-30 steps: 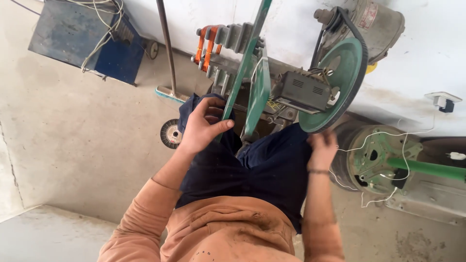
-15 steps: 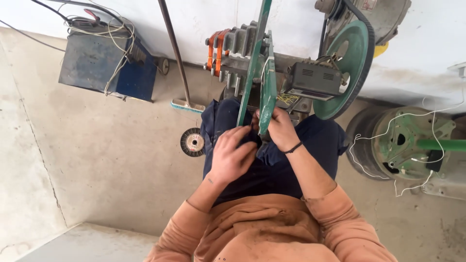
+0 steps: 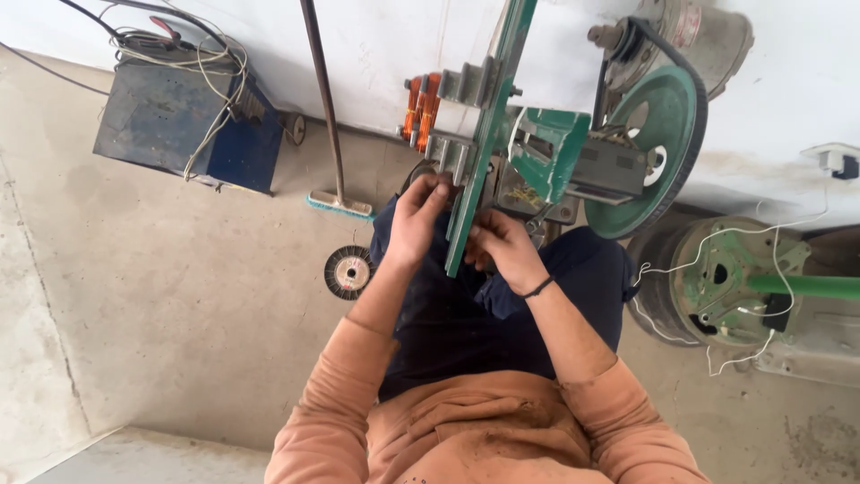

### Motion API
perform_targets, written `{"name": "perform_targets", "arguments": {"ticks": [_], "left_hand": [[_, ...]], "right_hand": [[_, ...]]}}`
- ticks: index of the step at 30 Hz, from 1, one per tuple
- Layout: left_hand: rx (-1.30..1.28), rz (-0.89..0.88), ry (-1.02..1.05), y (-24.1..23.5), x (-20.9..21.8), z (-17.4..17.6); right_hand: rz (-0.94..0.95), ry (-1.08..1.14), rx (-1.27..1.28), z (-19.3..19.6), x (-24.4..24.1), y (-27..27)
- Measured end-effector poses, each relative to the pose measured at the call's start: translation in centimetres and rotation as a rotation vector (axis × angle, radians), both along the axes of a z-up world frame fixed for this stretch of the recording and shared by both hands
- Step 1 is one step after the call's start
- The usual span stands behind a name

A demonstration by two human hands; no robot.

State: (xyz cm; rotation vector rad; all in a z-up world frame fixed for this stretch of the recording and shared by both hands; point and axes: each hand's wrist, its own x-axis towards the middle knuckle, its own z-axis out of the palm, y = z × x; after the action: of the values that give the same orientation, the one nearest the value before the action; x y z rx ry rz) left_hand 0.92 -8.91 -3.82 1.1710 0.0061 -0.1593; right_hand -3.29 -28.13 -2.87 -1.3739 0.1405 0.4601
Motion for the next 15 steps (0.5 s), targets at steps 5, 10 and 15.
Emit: {"name": "perform_targets", "arguments": {"ticks": [5, 10, 15], "left_hand": [[0.06, 0.043, -0.064, 1.6, -4.3, -0.7], [0.069, -0.021, 0.039, 2.7, -8.3, -0.9], [0.464, 0.113, -0.272, 4.0, -7.9, 6.0]], "right_hand": [[0.056, 0.036, -0.069, -3.2, -2.7, 0.6], [0.06, -0.059, -0.11, -5.8, -7.3, 3.8], [0.097, -0.328, -0.241, 0.5, -9.1, 4.5]]}}
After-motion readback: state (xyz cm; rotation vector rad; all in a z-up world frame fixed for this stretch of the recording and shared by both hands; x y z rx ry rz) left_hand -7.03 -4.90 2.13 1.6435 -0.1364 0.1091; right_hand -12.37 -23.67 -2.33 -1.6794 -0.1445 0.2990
